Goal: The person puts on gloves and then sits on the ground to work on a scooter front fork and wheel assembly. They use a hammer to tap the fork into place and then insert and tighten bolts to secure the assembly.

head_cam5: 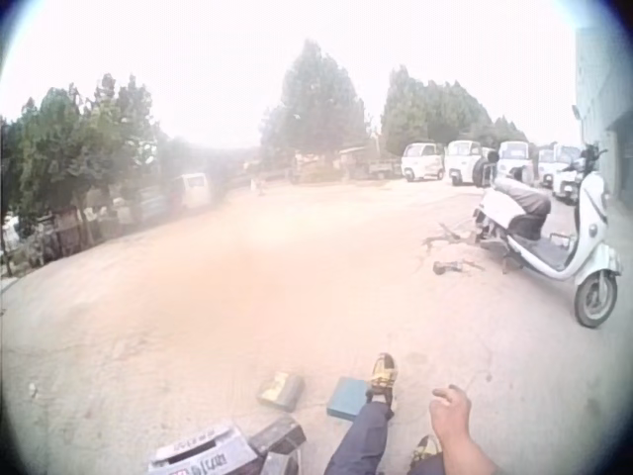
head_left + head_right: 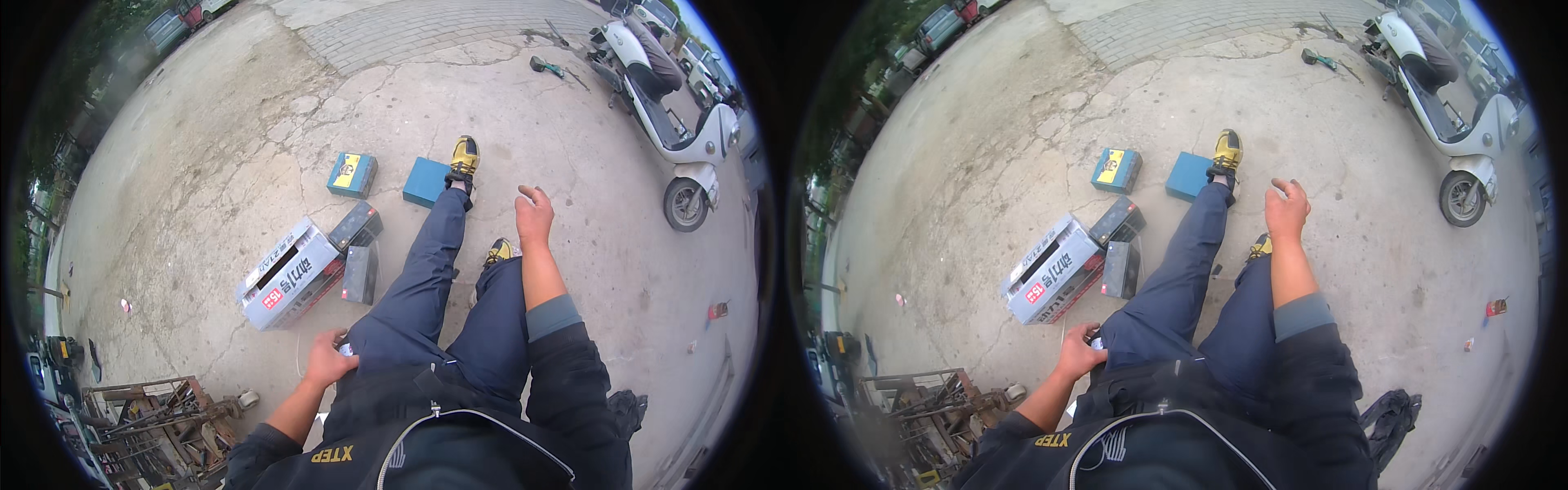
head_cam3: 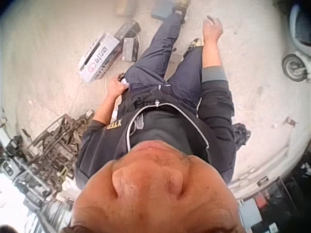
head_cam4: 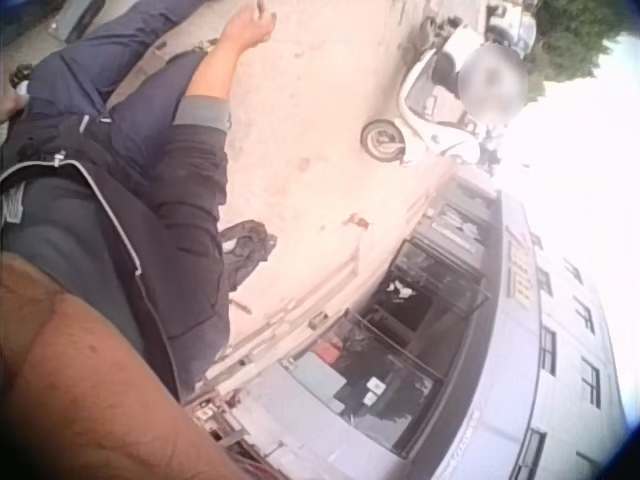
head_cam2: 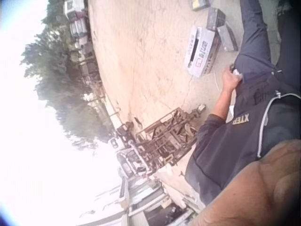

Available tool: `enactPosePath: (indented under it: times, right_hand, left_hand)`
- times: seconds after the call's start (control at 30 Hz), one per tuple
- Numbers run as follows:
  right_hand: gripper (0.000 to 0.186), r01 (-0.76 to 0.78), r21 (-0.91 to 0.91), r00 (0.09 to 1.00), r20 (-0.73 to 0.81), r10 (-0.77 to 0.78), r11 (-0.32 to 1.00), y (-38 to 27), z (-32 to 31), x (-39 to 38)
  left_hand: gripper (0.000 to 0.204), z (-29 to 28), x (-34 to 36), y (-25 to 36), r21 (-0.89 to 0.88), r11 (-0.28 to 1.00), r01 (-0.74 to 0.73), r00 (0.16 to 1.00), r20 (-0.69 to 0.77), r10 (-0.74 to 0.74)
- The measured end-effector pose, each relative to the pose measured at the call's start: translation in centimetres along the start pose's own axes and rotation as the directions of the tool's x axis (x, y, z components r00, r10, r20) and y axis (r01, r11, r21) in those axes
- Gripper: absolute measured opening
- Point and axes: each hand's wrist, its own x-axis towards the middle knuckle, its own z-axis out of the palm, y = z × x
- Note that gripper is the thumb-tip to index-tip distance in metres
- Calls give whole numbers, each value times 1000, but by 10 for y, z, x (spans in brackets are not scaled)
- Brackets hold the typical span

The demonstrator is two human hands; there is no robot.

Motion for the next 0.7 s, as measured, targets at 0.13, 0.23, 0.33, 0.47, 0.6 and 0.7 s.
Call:
enactPosePath:
  times: [0.13, 0.23, 0.33, 0.47, 0.6, 0.7]
  right_hand:
    - [36, -37, -24, 999, 34, 38, 999, -7, -2, -3]
    - [35, -77, -78, 996, 33, 80, 994, -9, 0, -4]
    - [36, -55, -69, 998, 26, 57, 996, -9, 3, -4]
    - [36, -53, -21, 998, 32, 54, 998, -7, 6, -4]
    - [37, -57, 0, 998, 3, 57, 998, -1, 4, -4]
    - [37, -22, 25, 1000, -8, 22, 999, 3, 1, -3]
  left_hand:
    - [77, 28, 4, -14, -54, 996, 66, 994, -85, -71]
    - [60, 32, -1, -10, -369, 927, 71, 997, -1, -77]
    - [55, 24, 1, 0, -640, 765, -71, 997, -33, 65]
    - [56, 27, 11, 10, -773, 634, 26, 992, 101, 82]
    - [38, 22, 13, 5, -720, 643, 262, 962, 139, -235]
    - [26, 1, 4, -6, -525, 775, 353, 935, 157, -319]
